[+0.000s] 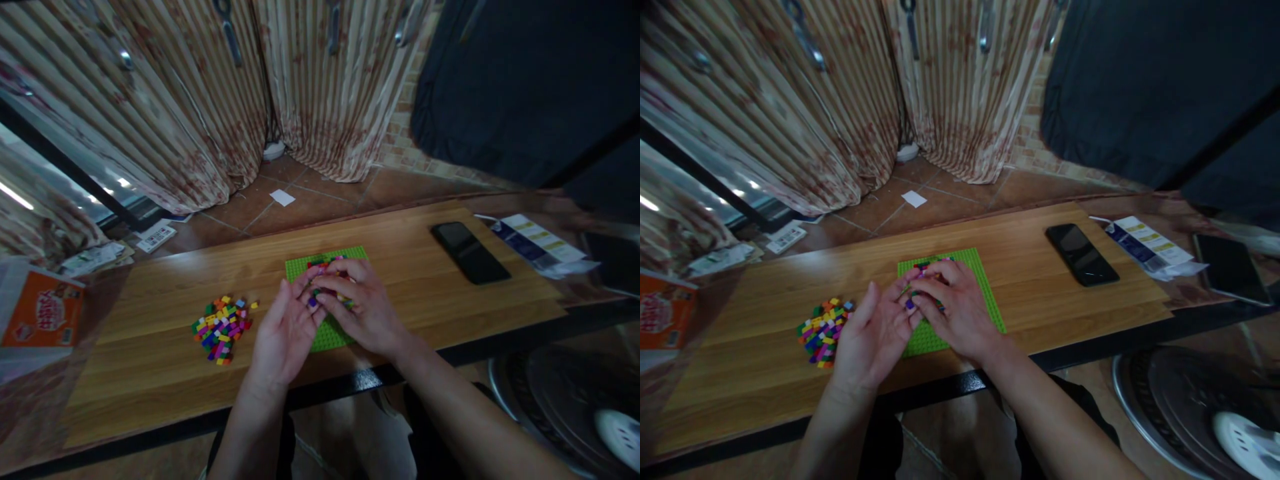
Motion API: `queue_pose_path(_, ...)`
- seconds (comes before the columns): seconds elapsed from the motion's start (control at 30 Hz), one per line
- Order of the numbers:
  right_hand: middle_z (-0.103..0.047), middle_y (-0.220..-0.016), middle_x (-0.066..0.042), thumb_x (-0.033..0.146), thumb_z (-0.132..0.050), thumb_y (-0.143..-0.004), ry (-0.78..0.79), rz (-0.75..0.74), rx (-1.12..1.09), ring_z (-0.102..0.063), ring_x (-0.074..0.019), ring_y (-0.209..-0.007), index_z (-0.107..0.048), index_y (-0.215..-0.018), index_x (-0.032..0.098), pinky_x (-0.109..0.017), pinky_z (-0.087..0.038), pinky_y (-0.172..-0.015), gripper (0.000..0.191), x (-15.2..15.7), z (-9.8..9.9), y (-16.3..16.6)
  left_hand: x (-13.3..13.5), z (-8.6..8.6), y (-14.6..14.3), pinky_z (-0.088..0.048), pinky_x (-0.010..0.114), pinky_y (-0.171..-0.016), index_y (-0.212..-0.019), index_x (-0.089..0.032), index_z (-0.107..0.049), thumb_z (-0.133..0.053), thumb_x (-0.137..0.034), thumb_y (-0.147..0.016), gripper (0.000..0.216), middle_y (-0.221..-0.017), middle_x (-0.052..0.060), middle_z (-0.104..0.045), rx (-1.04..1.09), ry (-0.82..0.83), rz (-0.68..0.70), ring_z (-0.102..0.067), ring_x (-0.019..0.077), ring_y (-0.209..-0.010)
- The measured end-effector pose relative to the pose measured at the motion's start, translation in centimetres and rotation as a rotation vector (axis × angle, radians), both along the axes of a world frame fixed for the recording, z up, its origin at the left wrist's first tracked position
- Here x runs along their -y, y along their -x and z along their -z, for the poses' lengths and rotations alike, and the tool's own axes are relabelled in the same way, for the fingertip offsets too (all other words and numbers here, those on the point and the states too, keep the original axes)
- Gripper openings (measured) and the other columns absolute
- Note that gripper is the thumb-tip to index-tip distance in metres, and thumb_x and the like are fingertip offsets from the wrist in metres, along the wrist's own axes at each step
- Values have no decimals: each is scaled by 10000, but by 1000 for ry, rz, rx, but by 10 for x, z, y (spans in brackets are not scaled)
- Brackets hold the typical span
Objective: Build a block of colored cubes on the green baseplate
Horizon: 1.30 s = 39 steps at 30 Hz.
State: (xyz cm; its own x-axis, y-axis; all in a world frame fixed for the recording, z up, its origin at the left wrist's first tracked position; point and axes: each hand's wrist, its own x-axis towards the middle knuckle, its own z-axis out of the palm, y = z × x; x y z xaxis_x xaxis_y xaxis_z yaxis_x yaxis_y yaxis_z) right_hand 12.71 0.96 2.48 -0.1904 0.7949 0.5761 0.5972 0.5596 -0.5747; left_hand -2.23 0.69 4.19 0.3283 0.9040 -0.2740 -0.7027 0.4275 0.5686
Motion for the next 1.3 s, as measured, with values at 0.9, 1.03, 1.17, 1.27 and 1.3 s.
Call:
queue_pose_path(0.9,-724,-742,-13,310,-747,-672,618,145,-595,-639,-151,-678,-736,-751,210,-321,-511,-684,128,-15,27,-49,-10,16,6,-378,200,-558,-909,-126,-715,-791,-282,-622,335,-758,22,-698,-503,86,-225,-543,68,-586)
queue_pose_path(1.03,-721,-733,-10,303,-758,-662,642,150,-593,-635,-149,-670,-735,-752,209,-325,-507,-679,133,-17,29,-47,-10,14,6,-379,201,-565,-894,-130,-721,-793,-272,-621,316,-759,29,-703,-512,68,-212,-549,71,-593)
queue_pose_path(1.17,-720,-721,-4,288,-767,-632,642,154,-645,-634,-145,-670,-731,-716,215,-321,-509,-677,117,-20,30,-46,-10,14,6,-378,194,-561,-893,-131,-725,-796,-268,-622,312,-769,31,-705,-517,65,-209,-546,70,-597)
queue_pose_path(1.27,-716,-710,4,269,-784,-590,667,160,-719,-626,-133,-651,-725,-687,215,-310,-508,-668,126,-22,28,-44,-10,15,6,-383,193,-559,-896,-133,-728,-794,-264,-626,307,-775,31,-705,-515,64,-202,-545,70,-597)
queue_pose_path(1.3,-712,-701,9,262,-793,-573,683,154,-750,-621,-127,-640,-720,-672,213,-307,-509,-667,133,-22,27,-43,-10,15,6,-386,194,-561,-894,-134,-728,-793,-263,-627,304,-776,31,-705,-514,63,-201,-547,71,-597)
